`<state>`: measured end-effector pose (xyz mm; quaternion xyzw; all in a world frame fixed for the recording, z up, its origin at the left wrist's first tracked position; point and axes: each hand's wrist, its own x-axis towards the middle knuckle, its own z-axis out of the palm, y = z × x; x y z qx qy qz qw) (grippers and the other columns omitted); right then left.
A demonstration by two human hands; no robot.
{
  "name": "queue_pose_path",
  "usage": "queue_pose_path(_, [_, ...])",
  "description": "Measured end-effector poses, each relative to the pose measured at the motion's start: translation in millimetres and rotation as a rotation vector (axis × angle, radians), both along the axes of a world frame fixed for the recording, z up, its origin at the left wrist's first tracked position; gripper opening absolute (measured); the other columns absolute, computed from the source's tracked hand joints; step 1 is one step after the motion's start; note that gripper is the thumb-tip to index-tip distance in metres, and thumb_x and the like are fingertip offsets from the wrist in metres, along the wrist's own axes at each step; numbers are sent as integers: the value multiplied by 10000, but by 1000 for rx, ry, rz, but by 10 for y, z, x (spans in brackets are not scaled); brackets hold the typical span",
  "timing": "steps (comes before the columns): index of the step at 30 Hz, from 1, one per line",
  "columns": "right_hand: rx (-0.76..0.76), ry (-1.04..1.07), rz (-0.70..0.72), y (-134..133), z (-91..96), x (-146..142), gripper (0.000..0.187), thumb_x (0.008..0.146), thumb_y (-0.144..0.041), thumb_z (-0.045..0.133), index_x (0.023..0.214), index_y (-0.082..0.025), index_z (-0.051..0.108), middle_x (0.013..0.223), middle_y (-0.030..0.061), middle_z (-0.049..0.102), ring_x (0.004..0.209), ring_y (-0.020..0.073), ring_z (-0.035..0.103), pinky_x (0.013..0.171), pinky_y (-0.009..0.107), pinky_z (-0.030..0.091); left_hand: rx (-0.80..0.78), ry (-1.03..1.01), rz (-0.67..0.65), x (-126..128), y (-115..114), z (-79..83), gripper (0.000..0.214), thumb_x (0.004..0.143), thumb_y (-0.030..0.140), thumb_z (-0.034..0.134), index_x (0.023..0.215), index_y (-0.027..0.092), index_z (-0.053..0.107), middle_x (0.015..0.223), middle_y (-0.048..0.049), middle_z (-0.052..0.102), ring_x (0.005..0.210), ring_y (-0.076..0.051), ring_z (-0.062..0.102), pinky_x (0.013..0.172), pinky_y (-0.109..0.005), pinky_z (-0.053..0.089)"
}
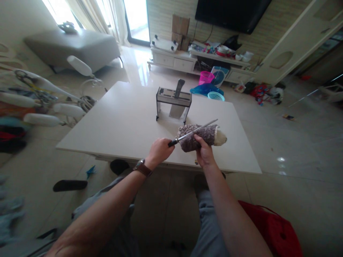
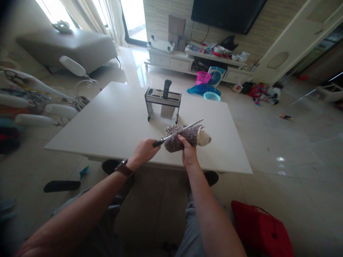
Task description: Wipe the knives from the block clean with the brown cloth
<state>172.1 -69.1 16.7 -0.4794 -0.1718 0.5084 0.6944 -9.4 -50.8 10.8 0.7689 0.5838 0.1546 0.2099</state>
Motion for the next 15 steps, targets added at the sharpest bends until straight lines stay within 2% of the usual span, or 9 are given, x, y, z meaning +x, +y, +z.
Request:
queue_pose_path(3, [-28,9,107,-31,-37,-170,397,548,-221,895,917,-177,756,977,15,795,964,202,721,937,359,599,25,14,-49,35,-25,-19,274,881,324,563,823,201,802,907,-184,782,786,-245,700,633,-349,280])
queue_pose_path(5, [-44,28,121,-42,-61,-236,401,539,-206,892,914,-178,754,965,15,796,959,205,723,936,365,599,35,13,-68,35,-35,-39,254,870,298,569,842,209,806,932,-182,785,822,-254,714,643,-345,292])
queue_pose_path(11, [-22,73,20,-34,-79,-277,393,518,-168,889,885,-181,747,918,-3,791,943,194,729,927,349,603,69,14,-128,-50,10,-67,246,877,308,581,845,212,806,906,-166,786,823,-250,712,650,-338,310])
queue_pose_path(15, [-4,113,-6,-11,-47,-227,358,553,-161,871,888,-183,747,912,-15,791,912,176,734,898,322,618,108,57,-158,-165,76,-61,270,890,343,575,801,210,792,821,-143,772,774,-243,690,639,-340,300])
